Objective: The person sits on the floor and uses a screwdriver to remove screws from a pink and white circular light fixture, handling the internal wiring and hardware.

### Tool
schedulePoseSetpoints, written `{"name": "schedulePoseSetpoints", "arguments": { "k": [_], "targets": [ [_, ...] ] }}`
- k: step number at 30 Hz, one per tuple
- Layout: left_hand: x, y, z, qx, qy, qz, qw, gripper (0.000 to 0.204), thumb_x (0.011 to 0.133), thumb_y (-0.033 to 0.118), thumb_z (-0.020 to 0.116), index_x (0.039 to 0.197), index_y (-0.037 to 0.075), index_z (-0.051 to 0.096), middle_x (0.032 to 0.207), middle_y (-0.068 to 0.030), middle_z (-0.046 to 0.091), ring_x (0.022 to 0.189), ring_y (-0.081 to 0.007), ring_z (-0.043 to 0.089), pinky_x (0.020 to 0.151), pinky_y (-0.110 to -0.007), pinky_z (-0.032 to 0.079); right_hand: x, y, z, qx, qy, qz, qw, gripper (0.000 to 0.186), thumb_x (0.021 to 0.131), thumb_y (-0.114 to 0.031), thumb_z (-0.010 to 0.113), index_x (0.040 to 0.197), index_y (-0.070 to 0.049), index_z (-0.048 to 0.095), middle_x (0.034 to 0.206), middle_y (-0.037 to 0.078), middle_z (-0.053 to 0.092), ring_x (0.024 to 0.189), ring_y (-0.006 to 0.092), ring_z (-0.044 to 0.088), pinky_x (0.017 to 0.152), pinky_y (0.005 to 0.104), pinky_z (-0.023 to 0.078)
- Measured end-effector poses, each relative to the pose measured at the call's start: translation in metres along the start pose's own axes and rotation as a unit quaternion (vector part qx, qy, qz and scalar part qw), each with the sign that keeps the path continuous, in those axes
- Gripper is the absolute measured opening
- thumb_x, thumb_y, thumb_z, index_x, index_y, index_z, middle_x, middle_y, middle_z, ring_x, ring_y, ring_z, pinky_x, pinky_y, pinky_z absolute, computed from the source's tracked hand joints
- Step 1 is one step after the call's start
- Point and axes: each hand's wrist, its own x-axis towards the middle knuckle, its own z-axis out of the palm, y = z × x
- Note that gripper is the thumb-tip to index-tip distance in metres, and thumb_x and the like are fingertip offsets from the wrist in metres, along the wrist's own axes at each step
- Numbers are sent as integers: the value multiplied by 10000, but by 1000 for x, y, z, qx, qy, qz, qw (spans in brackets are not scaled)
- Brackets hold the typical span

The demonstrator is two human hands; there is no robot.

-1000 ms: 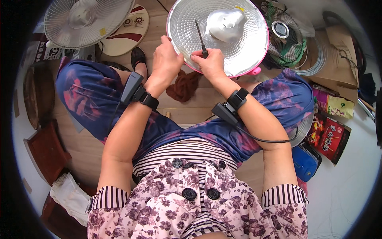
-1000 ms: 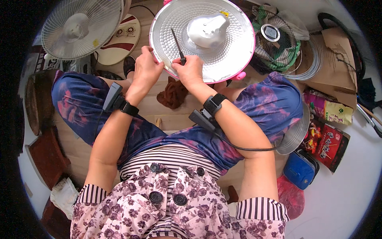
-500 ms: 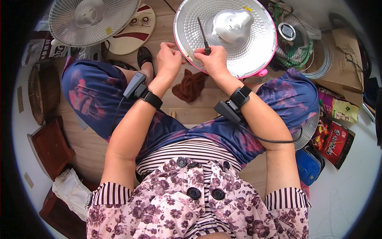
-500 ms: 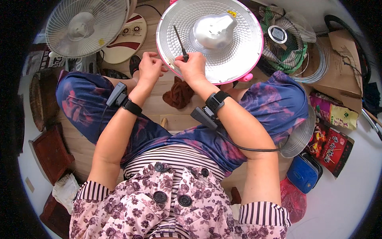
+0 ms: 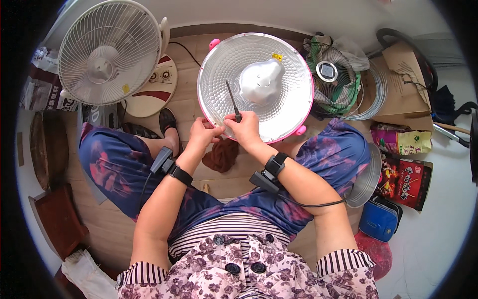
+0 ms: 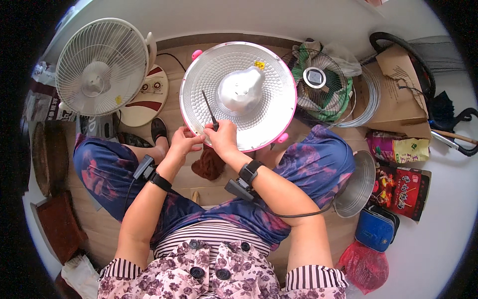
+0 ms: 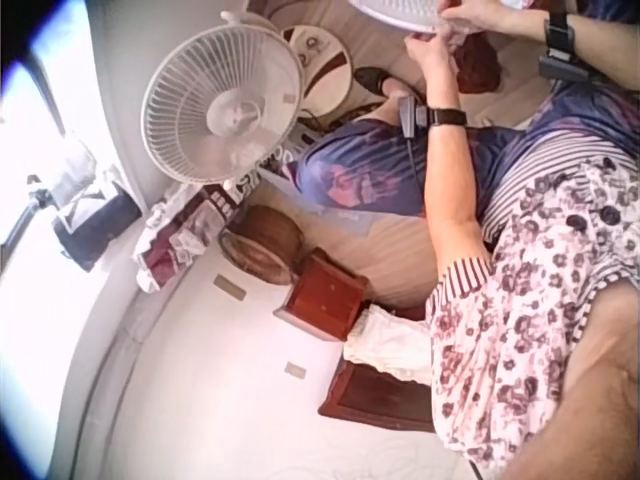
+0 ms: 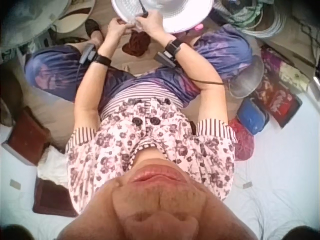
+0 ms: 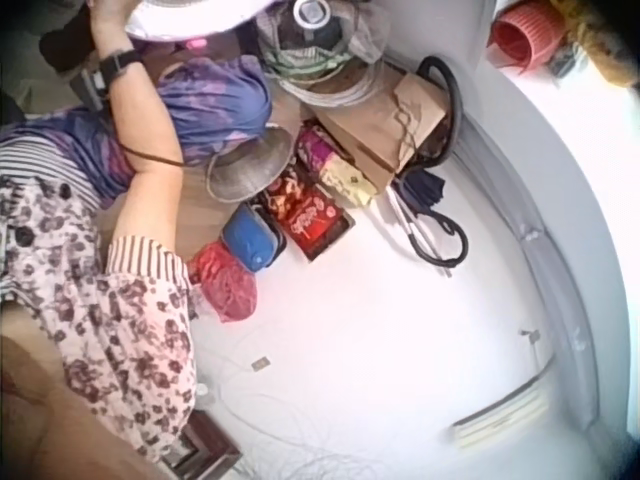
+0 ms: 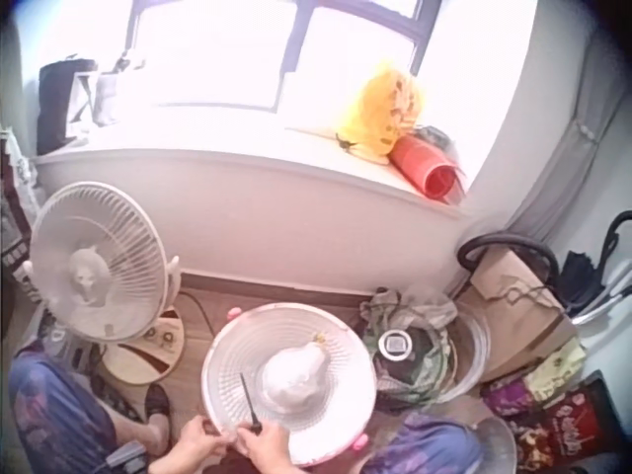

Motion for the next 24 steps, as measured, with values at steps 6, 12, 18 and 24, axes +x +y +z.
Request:
{"name": "schedulePoseSetpoints", "arguments": {
  "k": [6, 12, 18, 24],
  "targets": [
    [8, -14, -3, -122, -87, -52, 987, 296, 816, 26, 630, 1082, -54, 526, 957, -111, 632, 816, -184, 642, 652, -282, 557, 2, -1, 0, 6, 5, -23, 1000, 146, 659, -123, 704, 720, 6, 673, 639, 163, 643, 617, 250, 651, 609, 341, 493],
    [8, -2, 5, -35, -65, 3, 997, 225, 814, 79, 631, 974, -72, 585, 818, -118, 651, 690, -176, 654, 607, -265, 550, 13, 7, -5, 26, -10, -48, 998, 142, 664, -123, 703, 730, 2, 687, 644, 127, 663, 598, 182, 651, 586, 309, 494],
    [5, -3, 2, -10, -39, -9, 999, 239, 846, 106, 607, 978, -90, 576, 801, -123, 644, 673, -180, 655, 575, -262, 549, 10, 2, 1, 9, -67, -3, 998, 152, 663, -119, 732, 757, -4, 702, 666, 113, 674, 596, 171, 642, 581, 294, 497],
    [-4, -2, 0, -140, -85, -10, 986, 265, 873, 87, 566, 1067, -92, 552, 899, -124, 641, 741, -174, 649, 649, -261, 547, 8, -7, 4, -21, -75, -25, 997, 155, 669, -112, 733, 778, -4, 706, 671, 117, 675, 598, 170, 643, 584, 297, 499]
  ]
}}
